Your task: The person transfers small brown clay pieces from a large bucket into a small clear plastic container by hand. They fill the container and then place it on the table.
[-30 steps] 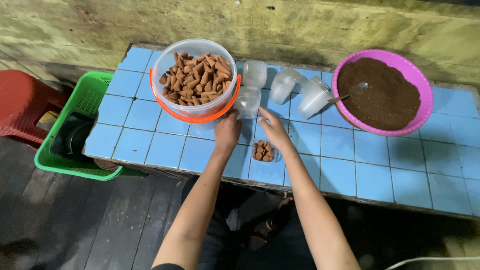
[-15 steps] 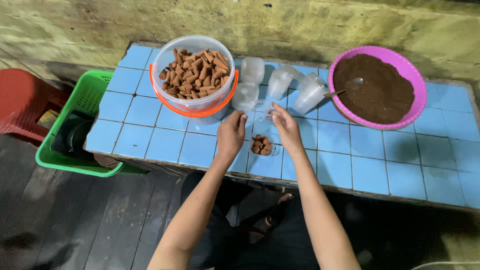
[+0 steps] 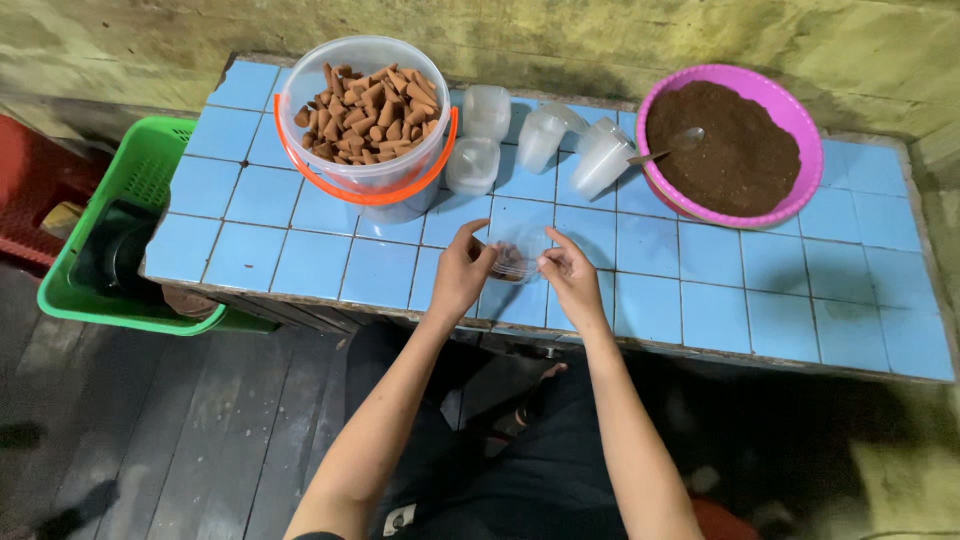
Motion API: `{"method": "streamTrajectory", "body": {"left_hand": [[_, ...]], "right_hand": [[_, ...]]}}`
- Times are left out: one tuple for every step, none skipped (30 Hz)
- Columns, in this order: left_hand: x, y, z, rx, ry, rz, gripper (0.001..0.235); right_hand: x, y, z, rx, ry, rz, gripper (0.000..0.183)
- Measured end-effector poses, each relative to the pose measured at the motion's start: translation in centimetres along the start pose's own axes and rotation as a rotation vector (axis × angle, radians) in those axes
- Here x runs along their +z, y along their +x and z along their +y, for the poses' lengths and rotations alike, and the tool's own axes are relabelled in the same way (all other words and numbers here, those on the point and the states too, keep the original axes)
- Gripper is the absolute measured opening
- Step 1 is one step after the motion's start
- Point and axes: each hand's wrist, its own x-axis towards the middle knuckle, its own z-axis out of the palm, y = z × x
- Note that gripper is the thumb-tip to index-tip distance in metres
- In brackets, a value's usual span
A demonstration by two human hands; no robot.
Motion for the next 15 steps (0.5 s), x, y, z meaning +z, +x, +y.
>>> {"method": "streamTrajectory", "body": {"left_hand": [[-0.1,-0.1,-0.1,-0.001,0.000,0.002,0.041],[-0.2,-0.2,-0.3,0.018,0.048,-0.046,0.054],[-0.2,-0.4,-0.5,0.034,0.096,-0.096,0.070],[-0.2,-0.5,-0.8,0.030,0.097,-0.097,0.070],[-0.2,-0.5,-1.1,0.064,0.156,-0.103,0.071],[-0.2,-0.5,-1.4,0.099,0.214,-0.109,0.073],[-0.2,-0.5,-1.7,0.098,0.216,-0.107,0.073],[-0.2,-0.5,-2.0,0.134,0.262,-0.094,0.074],[-0.1,-0.5,-2.3,0.171,0.307,-0.082,0.075],[-0.2,-0.5,-2.1,0.170,0.308,-0.082,0.075],[-0.3,-0.7,-2.0,0.184,0.323,-0.082,0.072],[-0.4,-0.9,-1.9,0.199,0.338,-0.083,0.069],[-0.2,-0.7,-2.5,0.198,0.339,-0.083,0.069],[-0.1,-0.5,-3.0,0.190,0.340,-0.078,0.071],[0.0,-0.4,-3.6,0.182,0.340,-0.074,0.073]], "right_hand": [[0.4,-0.4,-0.7,0.000,0.001,-0.002,0.051],[0.7,-0.8,-1.4,0.006,-0.010,0.000,0.050],[1.0,-1.4,-2.0,0.014,-0.019,0.004,0.050],[1.1,-1.3,-1.2,0.018,-0.017,0.005,0.050],[1.2,-1.2,-0.4,0.002,-0.039,0.016,0.049],[1.3,-1.1,0.5,-0.014,-0.061,0.027,0.049],[1.4,-1.2,0.5,-0.014,-0.059,0.025,0.049],[1.6,-1.3,0.5,-0.038,-0.109,0.033,0.049],[1.8,-1.5,0.5,-0.061,-0.160,0.041,0.050],[1.8,-1.4,0.5,-0.060,-0.159,0.041,0.050],[1.9,-1.5,0.6,-0.085,-0.236,0.036,0.051],[1.9,-1.7,0.7,-0.109,-0.313,0.031,0.051],[1.9,-1.8,0.9,-0.108,-0.312,0.031,0.051],[1.9,-1.8,1.0,-0.111,-0.326,0.031,0.054],[1.9,-1.9,1.2,-0.112,-0.340,0.031,0.056]]}}
